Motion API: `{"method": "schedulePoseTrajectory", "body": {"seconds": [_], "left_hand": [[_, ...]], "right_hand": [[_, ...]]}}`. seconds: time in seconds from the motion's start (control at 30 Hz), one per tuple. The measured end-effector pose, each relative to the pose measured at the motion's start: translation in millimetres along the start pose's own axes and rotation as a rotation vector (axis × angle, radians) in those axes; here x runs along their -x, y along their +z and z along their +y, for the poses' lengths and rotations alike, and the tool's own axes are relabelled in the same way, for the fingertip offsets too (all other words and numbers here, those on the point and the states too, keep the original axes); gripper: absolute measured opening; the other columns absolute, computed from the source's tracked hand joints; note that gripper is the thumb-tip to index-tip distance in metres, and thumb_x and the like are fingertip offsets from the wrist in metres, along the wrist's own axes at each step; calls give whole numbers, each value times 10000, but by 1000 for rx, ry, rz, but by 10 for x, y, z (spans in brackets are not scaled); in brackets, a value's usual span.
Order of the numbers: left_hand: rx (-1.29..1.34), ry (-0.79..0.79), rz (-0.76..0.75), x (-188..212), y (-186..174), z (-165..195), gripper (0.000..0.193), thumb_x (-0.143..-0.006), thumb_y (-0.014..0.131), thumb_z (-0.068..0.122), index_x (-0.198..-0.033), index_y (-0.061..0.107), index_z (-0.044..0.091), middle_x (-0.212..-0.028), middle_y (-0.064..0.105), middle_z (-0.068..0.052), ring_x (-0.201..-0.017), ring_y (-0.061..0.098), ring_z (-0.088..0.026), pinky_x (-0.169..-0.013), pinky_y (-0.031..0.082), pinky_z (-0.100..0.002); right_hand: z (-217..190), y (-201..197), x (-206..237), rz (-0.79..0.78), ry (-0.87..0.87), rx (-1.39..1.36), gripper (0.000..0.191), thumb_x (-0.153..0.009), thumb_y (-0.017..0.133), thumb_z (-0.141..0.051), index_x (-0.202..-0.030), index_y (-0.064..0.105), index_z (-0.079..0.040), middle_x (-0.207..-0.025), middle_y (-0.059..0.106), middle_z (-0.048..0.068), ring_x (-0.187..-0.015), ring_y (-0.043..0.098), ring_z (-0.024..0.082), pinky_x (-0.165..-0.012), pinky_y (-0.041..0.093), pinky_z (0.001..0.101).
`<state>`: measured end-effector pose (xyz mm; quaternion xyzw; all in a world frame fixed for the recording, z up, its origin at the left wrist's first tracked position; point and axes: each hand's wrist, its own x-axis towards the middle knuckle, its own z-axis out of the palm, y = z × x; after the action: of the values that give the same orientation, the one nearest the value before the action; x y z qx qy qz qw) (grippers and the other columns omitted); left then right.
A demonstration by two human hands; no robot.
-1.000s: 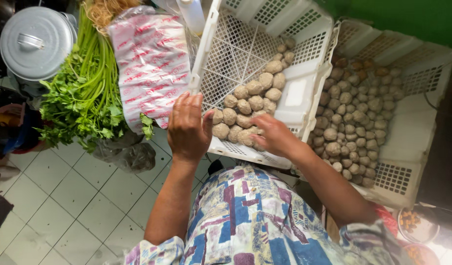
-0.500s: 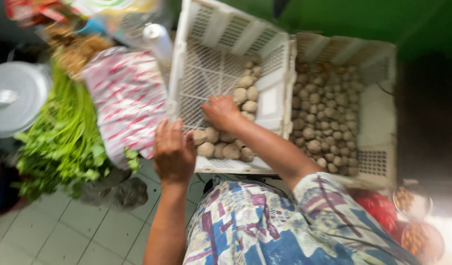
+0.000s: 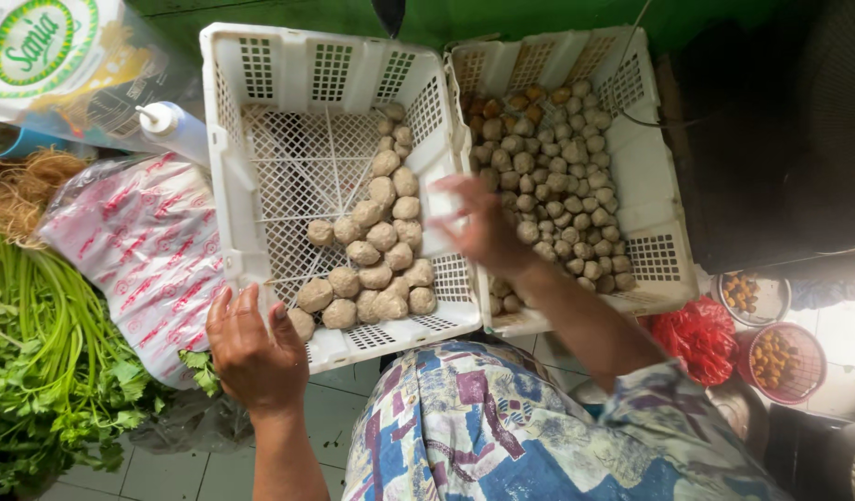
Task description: The person picks round meatballs one at a time from a full plastic crate and places them into an adjacent crate, occasionally placing some into a plastic bag. They continue transferring the balls between the crates for the rest of the clip.
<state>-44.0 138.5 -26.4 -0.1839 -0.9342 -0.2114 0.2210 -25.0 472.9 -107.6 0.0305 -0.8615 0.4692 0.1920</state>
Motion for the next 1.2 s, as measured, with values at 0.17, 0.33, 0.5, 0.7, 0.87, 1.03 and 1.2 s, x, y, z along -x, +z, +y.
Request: {"method": "schedulePoseTrajectory", "body": {"seconds": [0.17,0.33,0.5,0.7,0.87,1.03,1.2], "left_hand": [[-27,-9,3,10,34,-5,531,-1191,401,418,-1238,666,-39,-1227,696,-229,-1303,597,-440,-1107,477,-526],[-71,-16,9,31,55,-7,545,-1202,394,434,-1249,671,-33,-1217,694,-226,-1311,602,-432,-1113,486,-526],[-94,-15,16,36,52,24,560,-1216,394,454,-1267,670,-31,-1229,695,-223,-1320,600,-428,-1117,485,-521],[-114,-10,2,17,37,54,575,-1213,384,472,-1252,666,-27,-1192,709,-201,-1328,595,-429,-1129,478,-521],[-122,-28,3,25,51,66,588,-1208,380,490,-1248,667,-22,-1174,711,-201,-1325,595,-436,-1132,470,-527],[-121,-26,4,20,60,69,575,-1198,394,482,-1255,661,-24,-1180,702,-213,-1324,587,-442,-1139,464,-532],[-84,-26,44,4,77,65,539,-1156,450,467,-1269,658,-17,-1251,666,-272,-1299,573,-443,-1109,465,-526]], "right_hand": [[1224,-1460,229,-14,340,722,353,-1013,642,-147,-1347,605,-37,-1382,555,195,-1188,576,386,-1011,482,516],[1976,-1731,266,-234,435,858,450,-973,636,-113,-1413,574,-44,-1478,513,194,-1332,485,404,-1064,456,511],[1934,-1606,68,-413,563,835,568,-835,687,-43,-1390,573,-72,-1421,533,172,-1279,499,405,-1040,454,507],[1748,-1651,-141,-501,689,594,423,-966,707,-265,-1331,600,-81,-1362,632,160,-1213,638,339,-1034,539,474],[1733,-1204,-341,-647,428,609,628,-816,635,-44,-1417,530,-192,-1439,542,129,-1230,568,379,-927,507,507],[1748,-1174,-369,-936,586,837,538,-961,613,-148,-1487,502,-181,-1334,660,100,-1173,661,319,-984,532,475],[1772,-1388,-429,-934,470,640,527,-898,752,-286,-1368,563,-140,-1349,639,125,-1185,644,307,-935,549,449]]}}
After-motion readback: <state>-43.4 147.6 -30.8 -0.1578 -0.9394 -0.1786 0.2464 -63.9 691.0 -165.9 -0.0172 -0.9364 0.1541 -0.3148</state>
